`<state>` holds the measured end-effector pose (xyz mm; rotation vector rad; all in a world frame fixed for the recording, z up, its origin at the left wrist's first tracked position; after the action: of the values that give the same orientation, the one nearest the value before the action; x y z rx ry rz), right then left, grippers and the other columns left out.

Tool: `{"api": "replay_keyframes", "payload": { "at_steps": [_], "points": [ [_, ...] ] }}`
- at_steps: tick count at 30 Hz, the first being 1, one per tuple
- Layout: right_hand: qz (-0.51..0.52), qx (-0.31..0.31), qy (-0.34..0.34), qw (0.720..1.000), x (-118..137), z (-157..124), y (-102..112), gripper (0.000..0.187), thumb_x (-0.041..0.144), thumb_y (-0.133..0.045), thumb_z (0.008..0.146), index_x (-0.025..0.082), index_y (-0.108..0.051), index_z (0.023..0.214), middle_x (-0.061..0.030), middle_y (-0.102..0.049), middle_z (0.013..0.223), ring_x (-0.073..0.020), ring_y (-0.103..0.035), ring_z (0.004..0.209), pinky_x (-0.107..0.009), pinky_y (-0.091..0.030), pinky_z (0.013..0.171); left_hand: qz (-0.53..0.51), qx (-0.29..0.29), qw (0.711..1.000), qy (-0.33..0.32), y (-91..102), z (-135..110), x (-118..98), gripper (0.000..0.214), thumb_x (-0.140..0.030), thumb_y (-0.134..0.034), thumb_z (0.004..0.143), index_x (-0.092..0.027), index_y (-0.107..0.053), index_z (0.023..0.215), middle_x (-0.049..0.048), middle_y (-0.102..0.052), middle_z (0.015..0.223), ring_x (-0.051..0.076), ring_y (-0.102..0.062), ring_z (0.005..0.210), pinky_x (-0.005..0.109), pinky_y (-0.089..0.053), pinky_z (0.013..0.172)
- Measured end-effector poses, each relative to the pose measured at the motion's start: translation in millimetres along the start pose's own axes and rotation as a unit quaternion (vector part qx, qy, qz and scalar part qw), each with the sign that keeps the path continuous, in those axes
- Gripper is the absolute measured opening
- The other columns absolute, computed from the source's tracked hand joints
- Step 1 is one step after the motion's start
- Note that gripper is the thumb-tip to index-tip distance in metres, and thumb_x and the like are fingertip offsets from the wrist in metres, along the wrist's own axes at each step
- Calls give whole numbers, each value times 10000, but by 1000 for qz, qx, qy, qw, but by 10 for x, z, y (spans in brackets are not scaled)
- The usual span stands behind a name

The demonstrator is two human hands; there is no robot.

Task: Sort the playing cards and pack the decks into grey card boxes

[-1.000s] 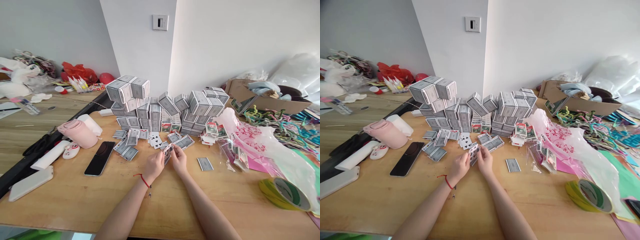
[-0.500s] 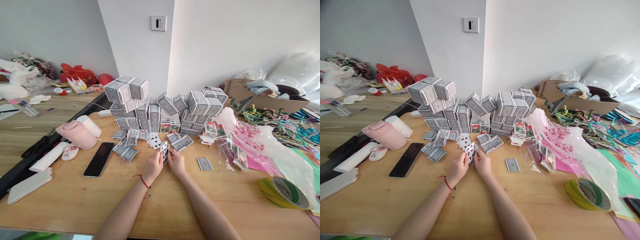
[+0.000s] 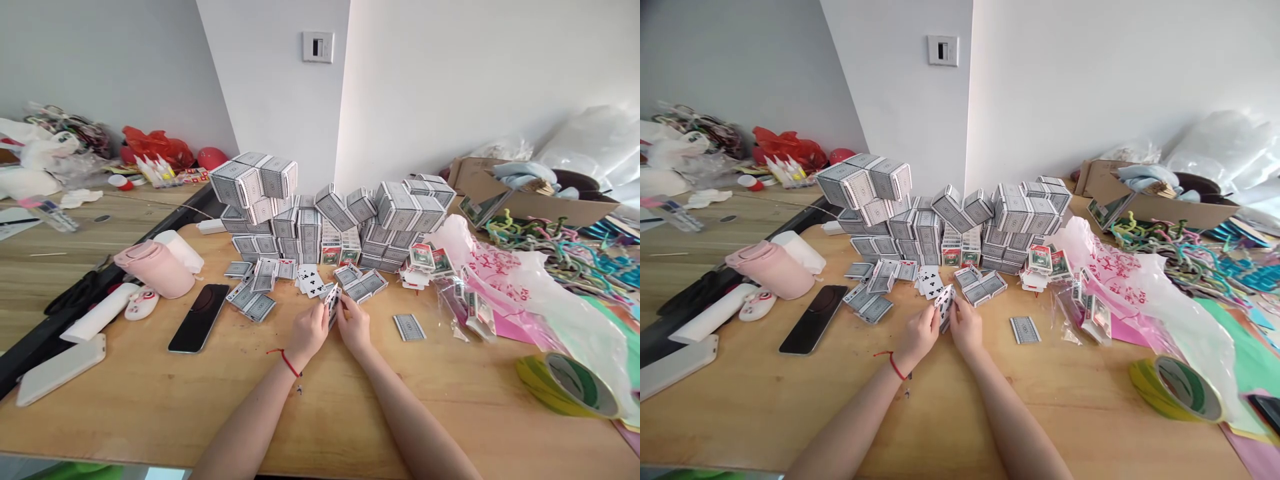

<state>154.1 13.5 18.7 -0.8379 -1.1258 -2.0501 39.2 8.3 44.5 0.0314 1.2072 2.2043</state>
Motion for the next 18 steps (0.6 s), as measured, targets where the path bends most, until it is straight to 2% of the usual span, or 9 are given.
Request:
{"api": "replay_keyframes", "payload": {
  "at_steps": [5, 11, 14, 18],
  "points": [
    [-35, -24, -22, 999, -29, -9, 35, 229, 308, -442, 784, 189, -627, 851, -66, -665, 743, -182, -605, 673, -276, -444, 654, -5, 18, 999, -38, -29, -17, -93, 195, -202, -329, 857, -153, -513, 813, 29, -536, 531, 127, -543, 508, 236, -328, 470],
    [62, 25, -54, 996, -85, 45, -18, 226, 286, -454, 748, 181, -624, 854, -47, -664, 739, -165, -601, 630, -259, -462, 603, -31, -12, 998, 49, -42, -19, 89, 225, -219, -330, 852, -163, -487, 700, 31, -534, 519, 123, -525, 473, 228, -321, 458],
    [39, 43, -58, 997, -121, 52, -48, 229, 288, -441, 748, 169, -625, 814, -46, -654, 706, -159, -581, 588, -257, -450, 571, -42, -22, 996, 71, -31, -11, 155, 219, -227, -334, 849, -163, -495, 714, 33, -541, 526, 122, -525, 475, 226, -310, 450],
    [-16, 58, -28, 998, -118, 52, -76, 205, 275, -441, 745, 169, -614, 777, -47, -647, 721, -154, -578, 625, -246, -432, 593, -39, -23, 997, 65, -28, -10, 151, 211, -219, -347, 842, -162, -482, 690, 25, -534, 521, 112, -516, 467, 221, -303, 450]
  ]
}}
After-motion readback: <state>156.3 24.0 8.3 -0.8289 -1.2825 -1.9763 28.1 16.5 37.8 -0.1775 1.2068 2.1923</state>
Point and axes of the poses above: each hand's wrist, its own z-axis towards the middle knuckle, its own y-axis out of the back of the hand, x = y × z, the point moved 8 cm from there along z, towards the middle knuckle
